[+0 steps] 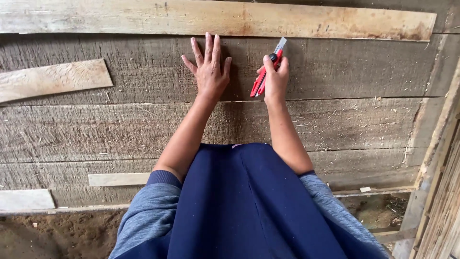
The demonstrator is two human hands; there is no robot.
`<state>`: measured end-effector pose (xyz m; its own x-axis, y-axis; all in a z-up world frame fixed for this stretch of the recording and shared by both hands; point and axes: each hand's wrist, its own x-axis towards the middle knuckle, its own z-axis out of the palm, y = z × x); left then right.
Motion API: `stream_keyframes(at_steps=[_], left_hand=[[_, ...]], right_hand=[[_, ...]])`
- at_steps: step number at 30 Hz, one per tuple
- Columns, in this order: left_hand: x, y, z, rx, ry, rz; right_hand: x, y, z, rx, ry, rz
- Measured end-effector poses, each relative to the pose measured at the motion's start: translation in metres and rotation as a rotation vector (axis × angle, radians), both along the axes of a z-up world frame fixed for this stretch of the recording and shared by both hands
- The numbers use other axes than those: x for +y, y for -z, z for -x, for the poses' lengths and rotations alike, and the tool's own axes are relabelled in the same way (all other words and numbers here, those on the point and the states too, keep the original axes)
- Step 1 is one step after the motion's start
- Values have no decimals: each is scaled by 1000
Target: The person uses a red utility knife to shave thin strips from a wooden plank on a workbench. They repeatedly draw the blade along the wood to produce shavings, then reposition the plank and continue shaving different sections.
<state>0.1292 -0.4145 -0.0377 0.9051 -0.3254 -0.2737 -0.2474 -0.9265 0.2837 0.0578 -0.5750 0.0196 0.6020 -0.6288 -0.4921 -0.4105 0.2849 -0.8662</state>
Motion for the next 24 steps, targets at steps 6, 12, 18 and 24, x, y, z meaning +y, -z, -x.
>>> stream_keyframes(at_steps=[6,12,18,24], left_hand=[[-8,-8,-3,32,-30,-58],[-17,-5,-13,14,-32,-72],[-28,-1,-28,-21,-53,-30],[-36,-7,-39,-20,-31,-51]], right_hand=[[-2,2,-13,149,-137,124],[-20,6,-29,102,-184,150],[-34,1,-48,154,-229,229],[-31,17,-51,159,-272,478]])
